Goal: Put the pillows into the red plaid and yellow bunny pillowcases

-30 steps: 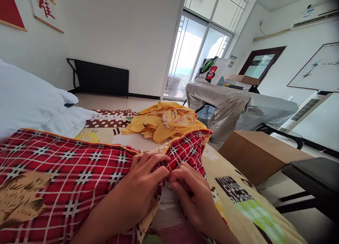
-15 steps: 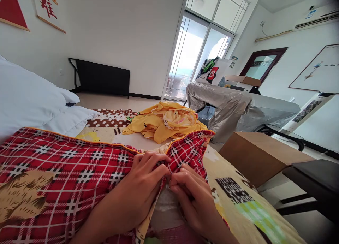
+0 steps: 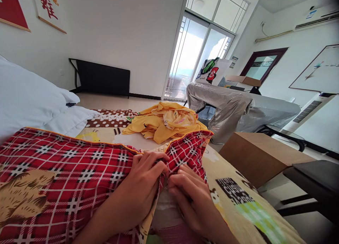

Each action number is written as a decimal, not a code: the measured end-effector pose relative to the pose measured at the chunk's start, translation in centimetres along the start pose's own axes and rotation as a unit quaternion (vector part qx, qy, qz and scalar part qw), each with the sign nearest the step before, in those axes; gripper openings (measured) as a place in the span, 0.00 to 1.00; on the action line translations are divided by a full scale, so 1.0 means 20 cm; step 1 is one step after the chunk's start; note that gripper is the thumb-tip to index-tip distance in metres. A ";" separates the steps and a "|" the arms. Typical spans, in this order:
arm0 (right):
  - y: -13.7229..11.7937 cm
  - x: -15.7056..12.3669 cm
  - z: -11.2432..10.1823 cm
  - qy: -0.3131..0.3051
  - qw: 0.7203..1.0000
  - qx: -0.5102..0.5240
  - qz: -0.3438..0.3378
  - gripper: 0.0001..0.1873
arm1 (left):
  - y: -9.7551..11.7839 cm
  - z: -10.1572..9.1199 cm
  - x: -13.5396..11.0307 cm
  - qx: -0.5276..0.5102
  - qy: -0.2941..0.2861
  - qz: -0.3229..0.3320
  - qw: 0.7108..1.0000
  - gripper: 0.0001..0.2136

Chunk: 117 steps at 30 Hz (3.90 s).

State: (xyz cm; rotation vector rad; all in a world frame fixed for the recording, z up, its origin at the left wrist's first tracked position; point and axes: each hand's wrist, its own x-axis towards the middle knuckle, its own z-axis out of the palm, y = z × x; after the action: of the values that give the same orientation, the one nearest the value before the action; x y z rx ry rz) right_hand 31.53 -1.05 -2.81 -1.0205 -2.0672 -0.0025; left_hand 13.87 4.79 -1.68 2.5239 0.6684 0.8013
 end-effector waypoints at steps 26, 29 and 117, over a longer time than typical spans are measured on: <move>-0.03 0.00 0.00 -0.041 0.999 0.032 0.015 0.06 | -0.16 0.05 0.07 -0.095 0.237 -0.041 0.966 0.11; 0.00 0.01 0.01 -0.010 0.999 0.026 0.034 0.05 | -0.15 0.05 0.05 0.006 0.234 -0.001 0.972 0.16; 0.08 0.05 0.13 -0.150 0.985 -0.020 0.078 0.06 | -0.54 0.14 0.23 -0.045 0.245 -0.210 0.945 0.13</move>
State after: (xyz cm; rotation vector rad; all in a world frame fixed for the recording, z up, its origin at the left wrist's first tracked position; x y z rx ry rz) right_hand 30.54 1.59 -4.42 -1.2690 -2.2562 0.2027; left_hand 15.48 15.31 -7.32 1.9905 1.2441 1.2668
